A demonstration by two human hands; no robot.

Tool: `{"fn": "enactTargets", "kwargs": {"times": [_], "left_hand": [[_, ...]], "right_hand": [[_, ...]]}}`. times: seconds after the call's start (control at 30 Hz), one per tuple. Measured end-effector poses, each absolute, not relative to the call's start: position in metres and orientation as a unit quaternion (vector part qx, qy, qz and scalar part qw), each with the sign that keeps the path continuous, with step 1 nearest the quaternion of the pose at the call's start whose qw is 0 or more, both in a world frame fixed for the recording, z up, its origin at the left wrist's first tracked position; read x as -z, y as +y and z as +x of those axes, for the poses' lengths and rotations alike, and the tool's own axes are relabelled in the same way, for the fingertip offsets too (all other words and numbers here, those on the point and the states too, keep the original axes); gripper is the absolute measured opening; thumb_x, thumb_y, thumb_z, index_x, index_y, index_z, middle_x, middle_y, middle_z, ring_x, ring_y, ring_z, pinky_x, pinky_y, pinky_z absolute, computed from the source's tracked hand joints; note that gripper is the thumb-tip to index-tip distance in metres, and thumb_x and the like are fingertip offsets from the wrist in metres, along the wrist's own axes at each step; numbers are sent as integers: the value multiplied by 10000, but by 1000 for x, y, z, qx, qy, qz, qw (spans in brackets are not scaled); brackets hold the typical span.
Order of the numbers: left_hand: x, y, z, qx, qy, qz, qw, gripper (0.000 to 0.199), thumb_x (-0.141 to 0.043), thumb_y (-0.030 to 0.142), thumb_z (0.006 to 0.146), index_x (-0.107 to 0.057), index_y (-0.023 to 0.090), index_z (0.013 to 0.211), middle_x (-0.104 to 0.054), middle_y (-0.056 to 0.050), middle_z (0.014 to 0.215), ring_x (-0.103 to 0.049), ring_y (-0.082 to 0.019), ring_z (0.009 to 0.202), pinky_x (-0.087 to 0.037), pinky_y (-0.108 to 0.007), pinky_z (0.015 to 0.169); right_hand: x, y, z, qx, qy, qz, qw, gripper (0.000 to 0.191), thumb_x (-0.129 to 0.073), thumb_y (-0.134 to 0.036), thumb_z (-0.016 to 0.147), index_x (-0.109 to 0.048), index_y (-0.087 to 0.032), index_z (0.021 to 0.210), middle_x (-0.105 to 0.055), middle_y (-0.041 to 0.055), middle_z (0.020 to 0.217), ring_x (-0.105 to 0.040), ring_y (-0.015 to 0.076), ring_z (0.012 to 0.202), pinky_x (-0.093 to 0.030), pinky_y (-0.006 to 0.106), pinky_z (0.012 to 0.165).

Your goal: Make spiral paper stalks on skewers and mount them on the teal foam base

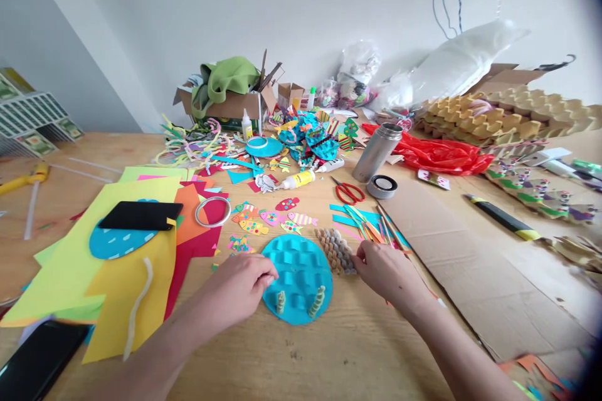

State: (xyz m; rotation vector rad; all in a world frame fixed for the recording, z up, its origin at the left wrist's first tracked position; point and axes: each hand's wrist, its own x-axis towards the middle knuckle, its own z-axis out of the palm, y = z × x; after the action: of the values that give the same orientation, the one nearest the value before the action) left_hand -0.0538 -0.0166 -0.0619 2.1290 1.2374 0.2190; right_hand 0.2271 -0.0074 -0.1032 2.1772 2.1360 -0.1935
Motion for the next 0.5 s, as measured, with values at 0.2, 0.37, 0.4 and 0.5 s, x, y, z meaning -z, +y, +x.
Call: {"fn": "enactTargets", "kwargs": {"times": [0.2, 0.37, 0.4, 0.5], "left_hand": [[61, -16, -55, -95, 484, 806, 327, 255, -432, 205, 835, -686, 226, 823, -699, -37, 839, -612, -178, 793, -409, -275, 700], [55, -13, -56, -120, 499, 789, 337, 222, -474, 239, 828, -688, 222, 882, -712, -27, 893, -628, -161, 782, -425, -255, 680], [52, -13, -56, -125, 501, 787, 338, 215, -482, 251, 827, -688, 223, 882, -712, -22, 890, -626, -155, 761, -425, -250, 661], [38, -7, -50, -146, 503, 779, 345, 205, -508, 293, 821, -690, 224, 883, -713, -13, 868, -616, -149, 715, -428, -245, 622]], "right_hand": [[93, -7, 235, 39, 652, 757, -18, 209, -445, -239, 795, -591, -192, 653, -669, 94, 636, -622, 231, 612, -305, 286, 513], [69, -11, 235, 292, 576, 717, -260, 216, -512, -396, 773, -538, -202, 680, -564, 0, 581, -474, 126, 475, -293, 240, 456], [65, -12, 232, 387, 546, 676, -307, 242, -533, -437, 766, -529, -203, 704, -531, -23, 571, -424, 102, 441, -268, 224, 429], [56, -16, 218, 581, 444, 562, -387, 316, -639, -485, 710, -506, -202, 755, -447, -72, 549, -300, 54, 400, -166, 191, 386]]}}
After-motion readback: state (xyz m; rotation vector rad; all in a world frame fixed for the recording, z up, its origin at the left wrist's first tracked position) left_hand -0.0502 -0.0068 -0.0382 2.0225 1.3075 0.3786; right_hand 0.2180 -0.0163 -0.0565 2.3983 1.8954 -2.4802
